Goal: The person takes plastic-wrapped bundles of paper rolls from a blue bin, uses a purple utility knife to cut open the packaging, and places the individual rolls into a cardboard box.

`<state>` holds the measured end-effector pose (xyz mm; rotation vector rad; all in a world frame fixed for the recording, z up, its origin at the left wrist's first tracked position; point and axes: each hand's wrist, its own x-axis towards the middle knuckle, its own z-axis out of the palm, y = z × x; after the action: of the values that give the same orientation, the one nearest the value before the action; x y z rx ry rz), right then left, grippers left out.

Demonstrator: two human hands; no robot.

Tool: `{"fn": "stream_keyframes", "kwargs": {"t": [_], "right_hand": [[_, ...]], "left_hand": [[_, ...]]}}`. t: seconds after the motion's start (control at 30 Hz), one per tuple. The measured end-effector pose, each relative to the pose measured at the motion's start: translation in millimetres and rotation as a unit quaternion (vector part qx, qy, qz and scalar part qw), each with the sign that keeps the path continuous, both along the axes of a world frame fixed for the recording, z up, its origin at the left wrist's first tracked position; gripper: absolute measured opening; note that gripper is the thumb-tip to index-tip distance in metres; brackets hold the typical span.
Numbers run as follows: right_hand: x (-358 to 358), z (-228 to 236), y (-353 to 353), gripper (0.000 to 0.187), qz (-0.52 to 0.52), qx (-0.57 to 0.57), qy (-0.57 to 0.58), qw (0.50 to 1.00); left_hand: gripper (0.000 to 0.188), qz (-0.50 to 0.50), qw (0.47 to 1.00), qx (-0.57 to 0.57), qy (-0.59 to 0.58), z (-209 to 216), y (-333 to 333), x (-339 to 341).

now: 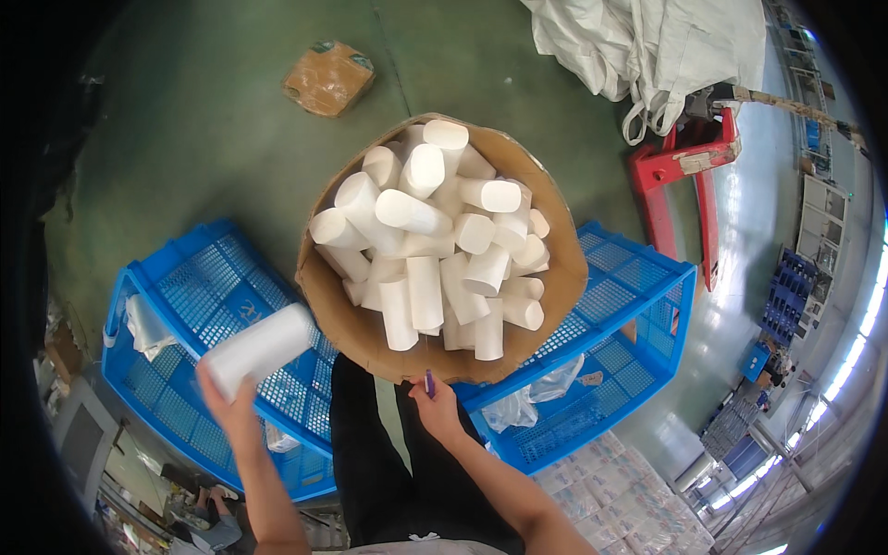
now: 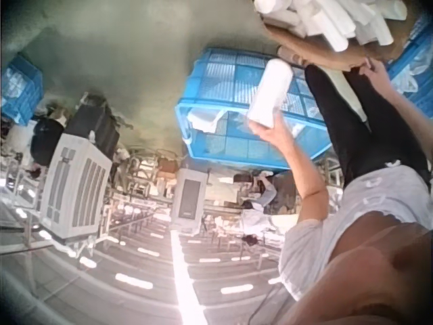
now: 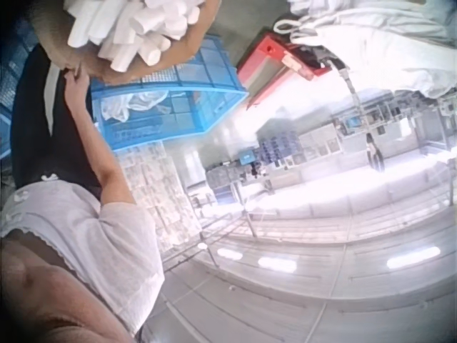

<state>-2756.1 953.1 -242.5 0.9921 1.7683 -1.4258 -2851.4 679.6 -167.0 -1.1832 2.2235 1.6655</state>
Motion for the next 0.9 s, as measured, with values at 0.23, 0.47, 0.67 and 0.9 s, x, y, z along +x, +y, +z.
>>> {"fn": "stream_keyframes", "kwargs": {"t": [0.23,0.47,0.67,0.9], "right_hand": [[-26,7,-6,0.010,-0.003,0.003,0.004,1.000],[-165,-26,36,0.038,-0.060,0.326,0.230,0.915],[-207,-120,61,0.082,0.087,0.486,0.086,0.865],[-185,56,23,0.072,0.135,0.397,0.226,0.880]], "left_hand": [[0.054,0.081,0.920,-0.362,-0.127,28,-136,109],[0.049,0.071,0.900,-0.366,-0.225,-20,-156,221],[0.058,-0.001,0.920,-0.351,-0.173,-23,-106,236],[0.059,-0.254,0.954,-0.152,-0.042,93,-91,182]]}}
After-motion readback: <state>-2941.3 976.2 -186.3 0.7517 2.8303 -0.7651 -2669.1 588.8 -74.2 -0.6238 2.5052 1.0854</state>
